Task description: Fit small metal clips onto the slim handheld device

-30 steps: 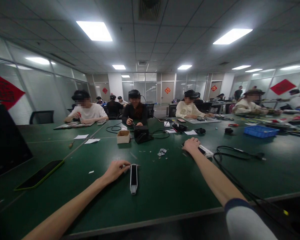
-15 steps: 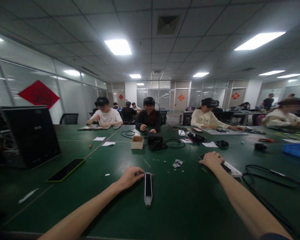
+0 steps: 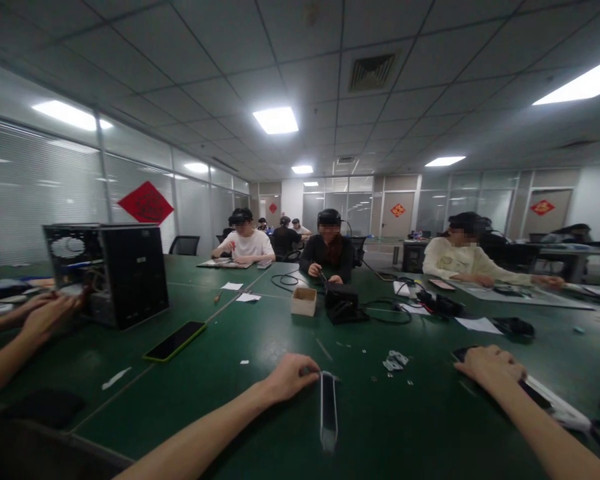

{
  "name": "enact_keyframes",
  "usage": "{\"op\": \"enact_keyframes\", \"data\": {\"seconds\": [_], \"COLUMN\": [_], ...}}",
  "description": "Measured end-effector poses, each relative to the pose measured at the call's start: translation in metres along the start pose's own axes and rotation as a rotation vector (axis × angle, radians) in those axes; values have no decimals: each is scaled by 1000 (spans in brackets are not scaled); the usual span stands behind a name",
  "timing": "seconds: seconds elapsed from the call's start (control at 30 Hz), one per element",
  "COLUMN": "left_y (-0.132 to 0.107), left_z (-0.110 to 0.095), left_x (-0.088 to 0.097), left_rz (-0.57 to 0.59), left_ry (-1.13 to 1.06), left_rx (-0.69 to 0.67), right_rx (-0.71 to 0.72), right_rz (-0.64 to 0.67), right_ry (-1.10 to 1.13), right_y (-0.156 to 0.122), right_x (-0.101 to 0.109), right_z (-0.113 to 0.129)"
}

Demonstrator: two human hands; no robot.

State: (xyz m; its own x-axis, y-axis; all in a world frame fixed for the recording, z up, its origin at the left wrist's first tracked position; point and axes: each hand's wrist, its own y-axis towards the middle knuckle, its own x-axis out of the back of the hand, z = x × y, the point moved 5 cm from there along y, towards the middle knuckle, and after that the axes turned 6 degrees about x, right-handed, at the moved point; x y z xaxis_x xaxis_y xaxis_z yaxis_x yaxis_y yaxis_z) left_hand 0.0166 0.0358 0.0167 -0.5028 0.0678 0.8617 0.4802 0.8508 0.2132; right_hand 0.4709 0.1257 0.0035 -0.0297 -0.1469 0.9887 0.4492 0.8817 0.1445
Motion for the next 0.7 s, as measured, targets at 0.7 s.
{"op": "enact_keyframes", "data": {"seconds": [0.7], "left_y": [-4], "left_z": [-6], "left_x": [4], "left_rz": [28], "left_ry": [-51], "left_rx": [6], "right_rx": [-82], "right_rz": [141], "right_ry": [-2], "right_y": [-9], "right_x": [15], "right_z": [5]}}
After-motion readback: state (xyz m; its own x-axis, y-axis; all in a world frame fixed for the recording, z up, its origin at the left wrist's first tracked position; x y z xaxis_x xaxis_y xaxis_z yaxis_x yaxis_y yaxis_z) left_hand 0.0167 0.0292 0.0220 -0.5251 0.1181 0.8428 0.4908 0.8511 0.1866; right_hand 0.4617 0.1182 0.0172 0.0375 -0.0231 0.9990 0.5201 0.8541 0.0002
